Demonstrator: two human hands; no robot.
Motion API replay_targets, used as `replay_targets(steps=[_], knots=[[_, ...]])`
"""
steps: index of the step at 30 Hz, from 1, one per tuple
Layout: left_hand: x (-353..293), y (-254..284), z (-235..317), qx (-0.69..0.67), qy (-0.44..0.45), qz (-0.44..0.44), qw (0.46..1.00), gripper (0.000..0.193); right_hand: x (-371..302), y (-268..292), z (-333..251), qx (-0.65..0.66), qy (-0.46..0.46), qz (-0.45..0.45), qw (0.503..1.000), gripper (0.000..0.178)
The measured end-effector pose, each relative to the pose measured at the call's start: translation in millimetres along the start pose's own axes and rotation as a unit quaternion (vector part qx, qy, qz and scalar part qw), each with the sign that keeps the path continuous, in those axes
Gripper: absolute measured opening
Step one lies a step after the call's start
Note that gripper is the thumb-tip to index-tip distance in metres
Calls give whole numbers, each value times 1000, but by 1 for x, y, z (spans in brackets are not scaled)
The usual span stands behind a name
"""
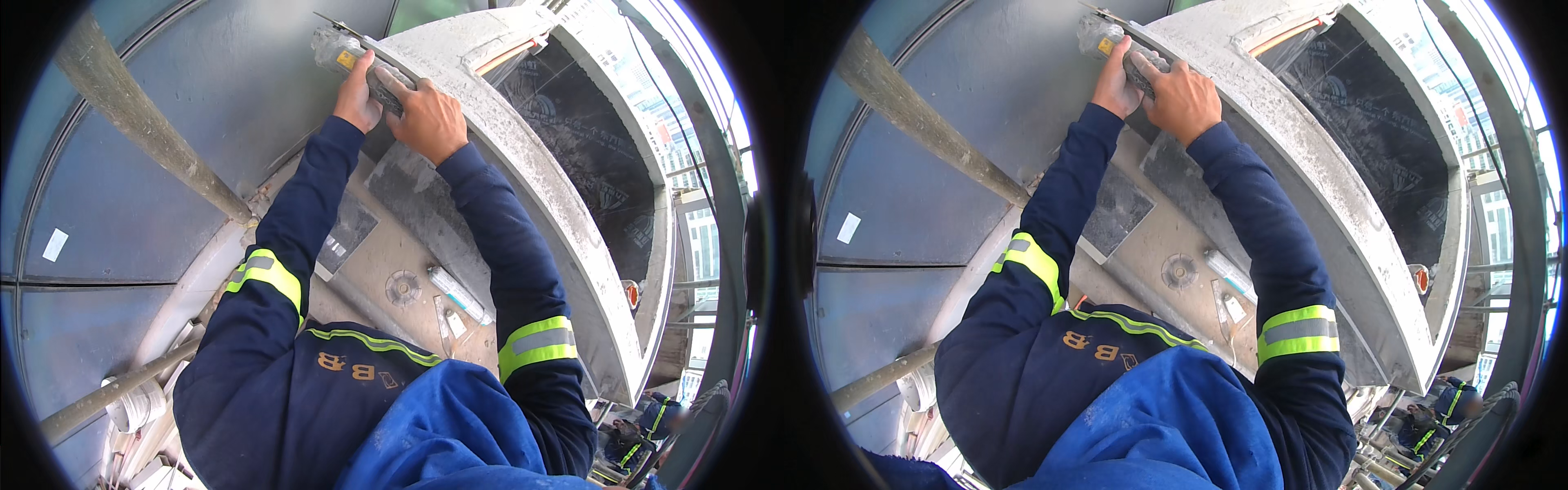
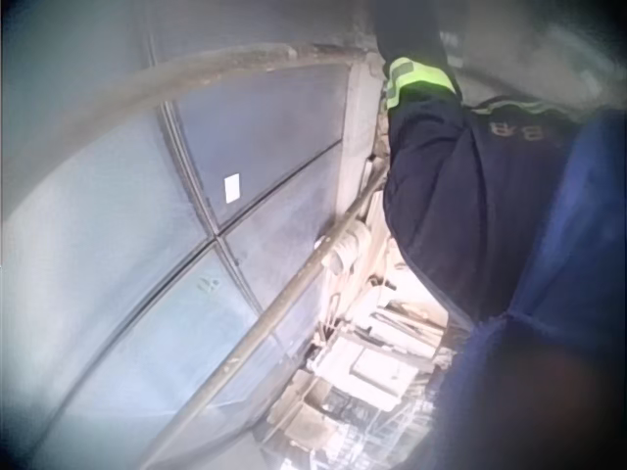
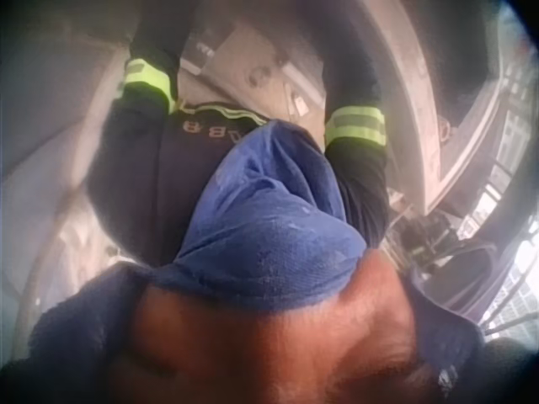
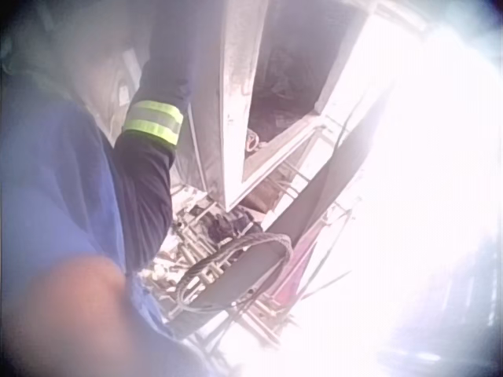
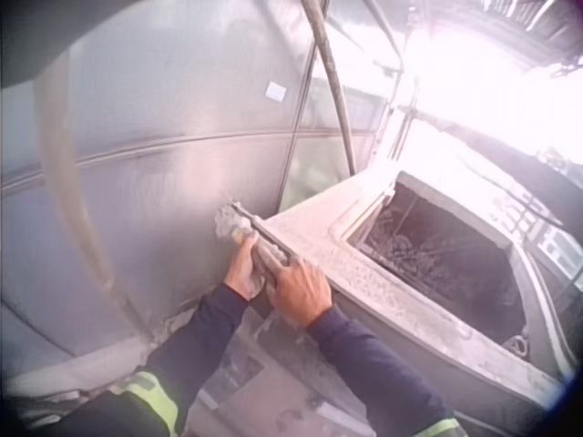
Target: The person uses an angle grinder to grind a concrete ledge on a building exterior. They change the grinding disc midway through the task and continue grinding the same ledge. The person also wipes the grinder with a cloth during the process.
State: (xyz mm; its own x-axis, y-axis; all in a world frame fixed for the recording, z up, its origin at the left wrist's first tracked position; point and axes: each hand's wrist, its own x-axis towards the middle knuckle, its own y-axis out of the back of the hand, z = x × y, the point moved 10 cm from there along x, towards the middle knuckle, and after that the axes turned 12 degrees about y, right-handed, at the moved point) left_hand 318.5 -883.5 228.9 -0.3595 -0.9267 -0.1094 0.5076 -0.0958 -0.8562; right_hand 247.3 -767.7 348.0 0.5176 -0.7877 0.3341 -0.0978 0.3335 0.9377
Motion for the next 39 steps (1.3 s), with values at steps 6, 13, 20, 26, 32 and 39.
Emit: replay_targets(steps=[6,13,20,26,32,39], knots=[[-15,-9,-11,9,-1,7,1000,44,-16,7,-1,4,-1,1,1000,70],[-25,-16,-17,8,-5,2,1000,43,-26,14,-3,13,-2,14,1000,67],[-20,-16,-16,4,4,-2,1000,41,-22,13,-1,11,-1,11,1000,65],[-12,-8,-8,1,6,0,1000,40,-13,10,-5,1,7,9,1000,63],[-8,-7,-1,3,2,-4,1000,42,-2,4,-3,-1,8,10,1000,60],[-1,-3,2,-5,11,9,1000,43,7,2,-2,-3,6,5,1000,58]])
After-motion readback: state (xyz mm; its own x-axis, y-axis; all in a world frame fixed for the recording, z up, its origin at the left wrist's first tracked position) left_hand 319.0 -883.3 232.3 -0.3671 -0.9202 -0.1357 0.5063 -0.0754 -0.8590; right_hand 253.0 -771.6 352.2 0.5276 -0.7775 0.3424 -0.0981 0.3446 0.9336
